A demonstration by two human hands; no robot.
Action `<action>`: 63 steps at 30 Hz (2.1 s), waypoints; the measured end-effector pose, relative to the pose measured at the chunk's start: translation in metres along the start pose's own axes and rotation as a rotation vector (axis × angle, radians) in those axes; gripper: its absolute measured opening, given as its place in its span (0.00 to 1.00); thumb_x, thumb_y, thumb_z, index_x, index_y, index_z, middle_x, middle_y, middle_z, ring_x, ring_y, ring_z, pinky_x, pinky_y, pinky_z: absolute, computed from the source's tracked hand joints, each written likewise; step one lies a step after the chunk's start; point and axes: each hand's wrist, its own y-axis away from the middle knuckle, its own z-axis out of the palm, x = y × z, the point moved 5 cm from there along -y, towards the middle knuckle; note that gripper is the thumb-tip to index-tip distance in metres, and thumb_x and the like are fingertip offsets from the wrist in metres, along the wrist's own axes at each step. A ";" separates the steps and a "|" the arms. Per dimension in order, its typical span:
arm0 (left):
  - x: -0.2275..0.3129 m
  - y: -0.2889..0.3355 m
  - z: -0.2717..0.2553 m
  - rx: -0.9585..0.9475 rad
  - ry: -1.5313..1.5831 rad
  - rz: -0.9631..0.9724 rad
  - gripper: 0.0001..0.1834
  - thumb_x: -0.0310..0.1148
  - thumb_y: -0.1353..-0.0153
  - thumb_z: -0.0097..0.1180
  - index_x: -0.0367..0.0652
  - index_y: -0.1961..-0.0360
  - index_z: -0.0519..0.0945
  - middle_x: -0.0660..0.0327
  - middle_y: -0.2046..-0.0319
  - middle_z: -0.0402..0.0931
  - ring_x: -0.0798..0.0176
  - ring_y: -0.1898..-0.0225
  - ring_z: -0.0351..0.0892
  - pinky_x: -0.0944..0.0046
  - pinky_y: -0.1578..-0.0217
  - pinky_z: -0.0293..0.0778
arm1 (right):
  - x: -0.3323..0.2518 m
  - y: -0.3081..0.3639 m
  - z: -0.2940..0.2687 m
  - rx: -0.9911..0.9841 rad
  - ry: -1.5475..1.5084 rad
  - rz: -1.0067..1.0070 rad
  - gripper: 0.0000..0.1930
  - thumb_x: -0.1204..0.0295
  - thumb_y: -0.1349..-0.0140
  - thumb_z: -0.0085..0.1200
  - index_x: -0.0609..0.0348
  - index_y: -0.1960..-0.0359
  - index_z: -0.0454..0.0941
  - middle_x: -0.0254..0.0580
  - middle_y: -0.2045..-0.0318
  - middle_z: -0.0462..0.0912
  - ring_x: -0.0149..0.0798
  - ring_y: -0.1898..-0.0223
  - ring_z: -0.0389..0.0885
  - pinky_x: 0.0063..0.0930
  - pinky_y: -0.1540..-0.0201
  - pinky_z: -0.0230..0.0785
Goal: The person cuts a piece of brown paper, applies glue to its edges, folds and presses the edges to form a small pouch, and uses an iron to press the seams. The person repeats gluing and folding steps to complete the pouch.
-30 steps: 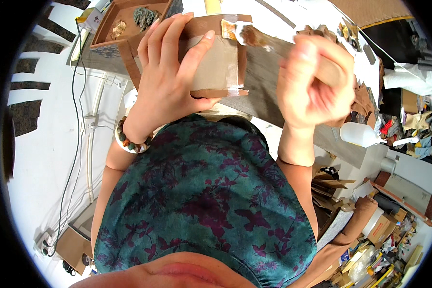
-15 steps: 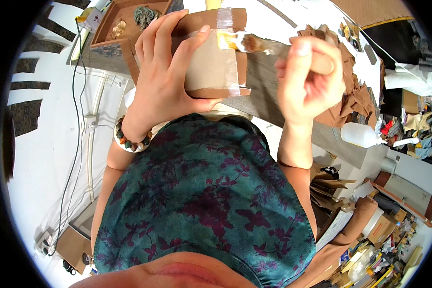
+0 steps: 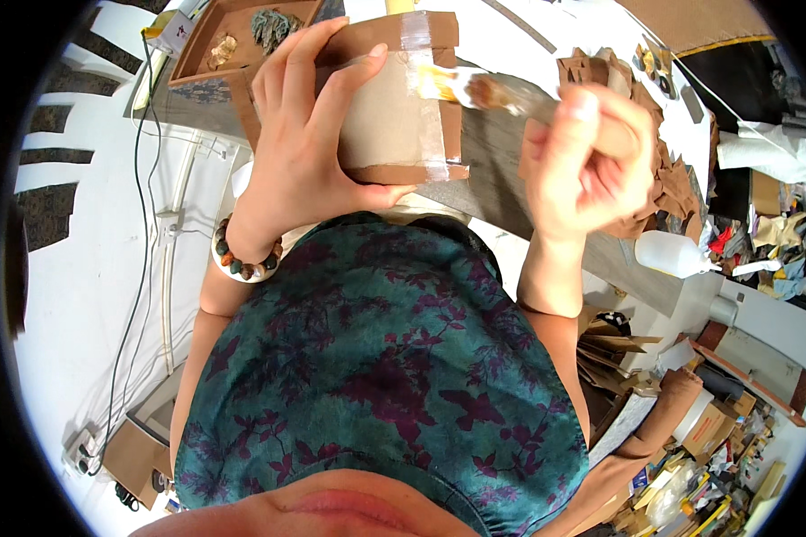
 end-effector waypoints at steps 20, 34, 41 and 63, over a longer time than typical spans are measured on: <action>-0.005 0.001 0.003 -0.004 0.012 0.004 0.56 0.46 0.77 0.78 0.49 0.38 0.70 0.49 0.36 0.59 0.44 0.38 0.60 0.45 0.41 0.57 | -0.005 -0.003 -0.023 -0.099 -0.229 -0.110 0.13 0.67 0.36 0.61 0.67 0.69 0.76 0.45 0.67 0.81 0.33 0.71 0.77 0.21 0.70 0.66; -0.003 0.001 0.001 -0.007 -0.017 0.008 0.56 0.49 0.76 0.78 0.51 0.38 0.70 0.49 0.36 0.59 0.44 0.37 0.59 0.46 0.41 0.57 | -0.014 0.006 -0.025 -0.234 -0.316 0.063 0.02 0.80 0.39 0.59 0.65 0.66 0.78 0.38 0.72 0.82 0.25 0.76 0.75 0.19 0.71 0.67; -0.005 -0.003 -0.007 -0.112 0.050 0.007 0.52 0.52 0.68 0.76 0.38 0.41 0.70 0.38 0.41 0.57 0.34 0.39 0.57 0.38 0.41 0.54 | -0.026 0.007 -0.018 -0.236 -0.265 -0.044 0.03 0.80 0.41 0.60 0.63 0.70 0.78 0.39 0.73 0.83 0.28 0.78 0.78 0.20 0.73 0.70; -0.015 -0.001 -0.006 -0.072 -0.016 -0.007 0.55 0.53 0.69 0.77 0.39 0.39 0.66 0.37 0.39 0.54 0.32 0.37 0.54 0.37 0.40 0.51 | -0.050 0.012 -0.002 -0.481 -0.129 -0.203 0.07 0.75 0.39 0.61 0.62 0.67 0.74 0.38 0.83 0.76 0.34 0.84 0.73 0.28 0.80 0.65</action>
